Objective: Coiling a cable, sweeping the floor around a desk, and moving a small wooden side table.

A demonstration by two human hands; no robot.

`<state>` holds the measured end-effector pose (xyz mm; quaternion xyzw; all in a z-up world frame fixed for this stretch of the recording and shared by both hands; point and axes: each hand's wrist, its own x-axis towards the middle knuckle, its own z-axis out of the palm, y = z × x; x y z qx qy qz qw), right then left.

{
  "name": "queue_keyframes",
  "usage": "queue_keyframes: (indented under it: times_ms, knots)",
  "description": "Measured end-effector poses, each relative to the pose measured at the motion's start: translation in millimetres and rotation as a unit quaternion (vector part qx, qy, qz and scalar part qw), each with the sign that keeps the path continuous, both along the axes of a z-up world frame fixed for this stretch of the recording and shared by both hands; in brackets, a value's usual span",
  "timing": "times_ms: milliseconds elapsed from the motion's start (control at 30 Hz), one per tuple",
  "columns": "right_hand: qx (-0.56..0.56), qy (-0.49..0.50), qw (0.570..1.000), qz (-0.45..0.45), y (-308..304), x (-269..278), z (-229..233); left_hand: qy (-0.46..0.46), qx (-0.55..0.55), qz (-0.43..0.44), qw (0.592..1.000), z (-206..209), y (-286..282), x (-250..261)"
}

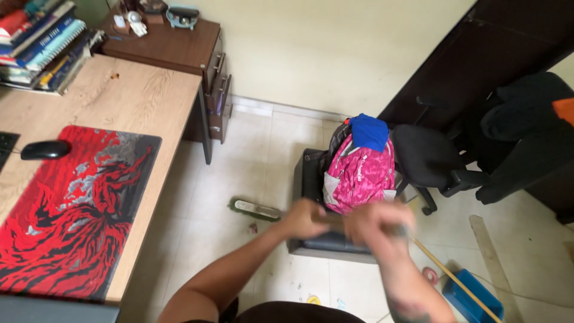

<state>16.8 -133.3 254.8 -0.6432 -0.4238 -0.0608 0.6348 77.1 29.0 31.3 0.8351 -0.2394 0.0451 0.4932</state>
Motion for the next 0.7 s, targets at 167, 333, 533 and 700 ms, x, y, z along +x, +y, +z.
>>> queue_keyframes:
  times_ms: [167,333,533,700]
  knots:
    - [0.152,0.098,0.983,-0.013,78.1,85.5,-47.4,0.057,-0.093,0.159,0.981,-21.0,33.2,59.4]
    - [0.056,0.06,0.993,-0.086,117.7,81.8,-39.7,0.047,-0.167,0.212,0.962,-38.5,61.4,67.0]
    - [0.078,0.1,0.989,-0.074,130.8,80.2,-68.3,0.019,-0.188,0.213,0.959,-38.9,66.9,61.7]
    - [0.165,0.07,0.983,-0.048,120.7,77.5,-36.2,-0.059,-0.211,0.207,0.953,-34.7,57.2,85.5]
